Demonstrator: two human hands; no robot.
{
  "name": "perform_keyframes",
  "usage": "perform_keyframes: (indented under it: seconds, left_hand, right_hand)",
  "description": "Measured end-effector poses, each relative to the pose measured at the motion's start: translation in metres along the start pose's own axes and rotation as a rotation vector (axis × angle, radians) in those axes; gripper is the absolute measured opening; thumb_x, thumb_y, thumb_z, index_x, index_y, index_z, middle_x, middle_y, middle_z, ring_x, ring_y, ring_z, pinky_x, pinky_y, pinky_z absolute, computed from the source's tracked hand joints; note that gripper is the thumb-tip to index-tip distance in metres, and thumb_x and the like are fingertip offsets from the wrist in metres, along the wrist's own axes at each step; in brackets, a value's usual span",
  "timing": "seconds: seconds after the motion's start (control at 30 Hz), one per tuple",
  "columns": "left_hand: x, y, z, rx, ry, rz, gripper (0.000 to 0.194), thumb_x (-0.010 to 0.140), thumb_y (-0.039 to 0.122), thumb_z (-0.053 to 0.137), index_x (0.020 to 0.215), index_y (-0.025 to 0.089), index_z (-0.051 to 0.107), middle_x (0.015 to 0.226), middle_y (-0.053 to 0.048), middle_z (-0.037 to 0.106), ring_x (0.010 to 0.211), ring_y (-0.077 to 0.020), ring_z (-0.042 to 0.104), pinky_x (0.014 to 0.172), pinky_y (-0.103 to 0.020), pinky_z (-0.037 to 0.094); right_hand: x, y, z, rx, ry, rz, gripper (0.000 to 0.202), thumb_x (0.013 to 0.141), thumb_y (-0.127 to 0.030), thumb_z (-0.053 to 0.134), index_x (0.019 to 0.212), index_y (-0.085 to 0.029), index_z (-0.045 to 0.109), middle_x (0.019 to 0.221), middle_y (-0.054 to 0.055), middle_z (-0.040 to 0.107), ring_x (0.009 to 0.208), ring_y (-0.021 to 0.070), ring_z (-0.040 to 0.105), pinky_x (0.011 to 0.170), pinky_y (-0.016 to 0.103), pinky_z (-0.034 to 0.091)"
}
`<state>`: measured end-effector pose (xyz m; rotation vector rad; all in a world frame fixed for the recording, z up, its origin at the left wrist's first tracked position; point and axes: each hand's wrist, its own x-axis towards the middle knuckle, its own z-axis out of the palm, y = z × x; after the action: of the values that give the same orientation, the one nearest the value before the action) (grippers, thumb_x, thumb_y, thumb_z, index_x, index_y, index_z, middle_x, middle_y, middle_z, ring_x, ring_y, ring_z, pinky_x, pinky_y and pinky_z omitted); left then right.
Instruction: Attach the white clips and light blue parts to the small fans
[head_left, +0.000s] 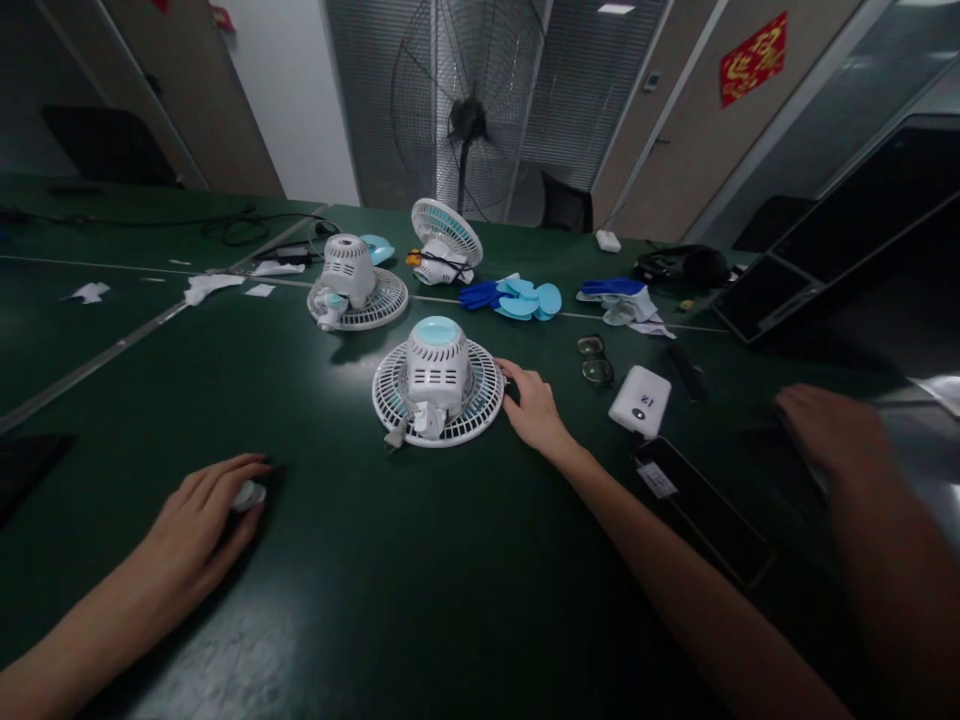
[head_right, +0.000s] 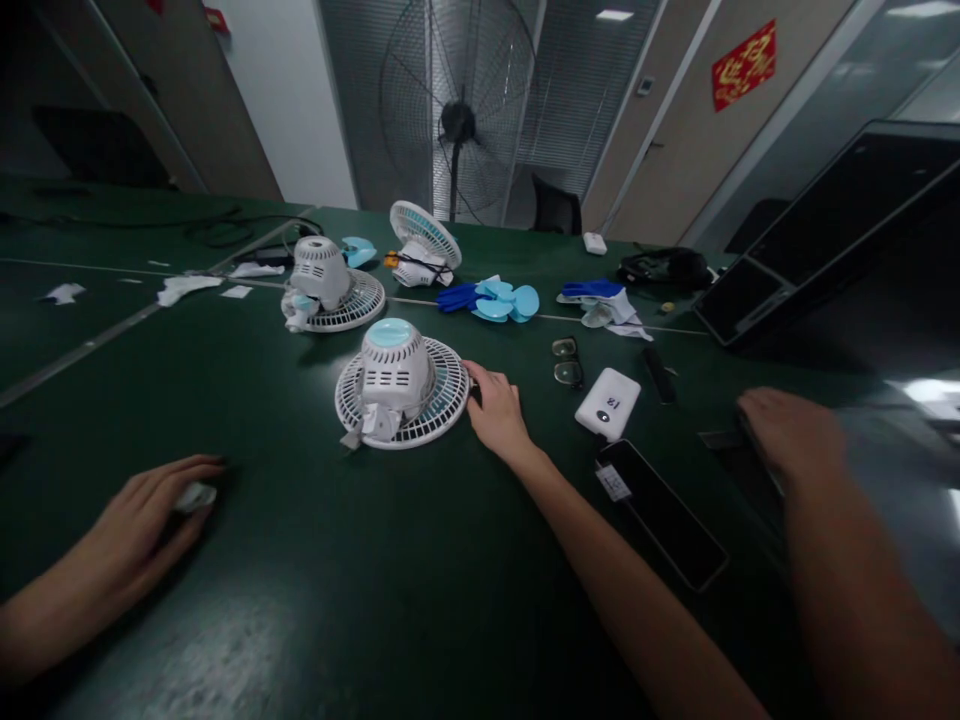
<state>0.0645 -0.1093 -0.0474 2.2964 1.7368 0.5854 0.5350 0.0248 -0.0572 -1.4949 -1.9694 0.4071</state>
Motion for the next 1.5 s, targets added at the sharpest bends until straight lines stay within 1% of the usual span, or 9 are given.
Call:
perform_keyframes:
  seconds: [0.17,0.3,0.37,0.47,0.6,0.83,1.03,1.17,1.5]
  left_hand:
    - [0.016,0.064,0.008,-0.23,0.001,-0.139,0.043,0.1,0.055,0.054,0.135,0.029,0.056,0.106,-0.008,0.072,0.084,-0.0274,0.073,0.071,-0.037,0.059]
    - [0.045,0.128,0.023,-0.59,-0.021,-0.045,0.046,0.096,0.045,0.067,0.132,0.031,0.043,0.092,-0.002,0.067,0.073,-0.0205,0.069,0.064,-0.03,0.057]
    - [0.059,0.153,0.037,-0.754,-0.015,-0.062,0.035,0.097,0.04,0.066,0.12,0.03,0.042,0.09,-0.001,0.064,0.069,-0.0177,0.067,0.06,-0.028,0.055]
    - [0.071,0.174,0.059,-0.901,-0.049,-0.147,0.028,0.098,0.045,0.066,0.111,0.029,0.047,0.082,0.002,0.061,0.055,-0.014,0.059,0.048,-0.025,0.047]
    - [0.075,0.18,0.071,-0.974,-0.025,-0.194,0.026,0.096,0.049,0.069,0.104,0.027,0.057,0.073,0.003,0.062,0.055,-0.0156,0.062,0.056,-0.03,0.052]
    - [0.078,0.185,0.071,-1.103,0.049,-0.331,0.038,0.089,0.047,0.077,0.109,0.027,0.052,0.079,0.003,0.064,0.049,-0.015,0.064,0.051,-0.031,0.056]
    - [0.072,0.18,0.074,-0.991,0.07,-0.249,0.034,0.097,0.048,0.067,0.118,0.03,0.047,0.068,0.006,0.053,0.044,-0.0124,0.053,0.04,-0.025,0.042]
    - [0.067,0.182,0.072,-0.994,0.106,-0.173,0.029,0.104,0.046,0.053,0.126,0.028,0.049,0.075,0.002,0.058,0.057,-0.015,0.063,0.054,-0.03,0.054]
    - [0.08,0.191,0.07,-1.242,0.209,-0.336,0.052,0.085,0.039,0.082,0.124,0.018,0.054,0.099,-0.002,0.07,0.075,-0.0167,0.074,0.076,-0.038,0.071]
  right_hand:
    - [0.004,0.004,-0.003,0.035,0.156,0.059,0.023,0.098,-0.027,0.058,0.116,-0.021,0.071,0.113,0.01,0.072,0.105,0.0289,0.066,0.096,0.05,0.053]
    - [-0.01,-0.01,-0.01,0.075,0.32,0.064,0.029,0.105,-0.033,0.051,0.127,-0.021,0.065,0.124,0.014,0.066,0.107,0.0281,0.065,0.089,0.045,0.058]
    - [-0.021,-0.023,-0.011,0.148,0.352,-0.127,0.028,0.105,-0.032,0.055,0.13,-0.025,0.065,0.125,0.012,0.066,0.113,0.028,0.065,0.096,0.047,0.057]
    - [-0.033,-0.041,-0.007,0.222,0.183,-0.425,0.03,0.103,-0.027,0.06,0.133,-0.03,0.065,0.123,0.008,0.069,0.117,0.0266,0.066,0.102,0.048,0.055]
    - [-0.034,-0.052,0.0,0.262,0.066,-0.556,0.03,0.103,-0.027,0.062,0.132,-0.032,0.064,0.125,0.006,0.07,0.124,0.0264,0.063,0.111,0.052,0.05]
    - [-0.03,-0.059,0.0,0.268,0.022,-0.474,0.022,0.103,-0.034,0.065,0.125,-0.029,0.067,0.118,0.004,0.073,0.116,0.0247,0.065,0.103,0.047,0.047]
    - [-0.035,-0.066,0.004,0.216,0.0,-0.498,0.023,0.103,-0.036,0.066,0.125,-0.031,0.067,0.115,0.002,0.074,0.112,0.0243,0.065,0.104,0.047,0.042]
    - [-0.036,-0.065,0.004,0.227,0.031,-0.492,0.024,0.102,-0.034,0.066,0.126,-0.031,0.067,0.116,0.002,0.074,0.112,0.024,0.064,0.101,0.046,0.044]
    - [-0.038,-0.072,0.004,0.181,0.058,-0.579,0.025,0.103,-0.028,0.065,0.128,-0.026,0.066,0.118,0.004,0.075,0.113,0.024,0.064,0.101,0.046,0.046]
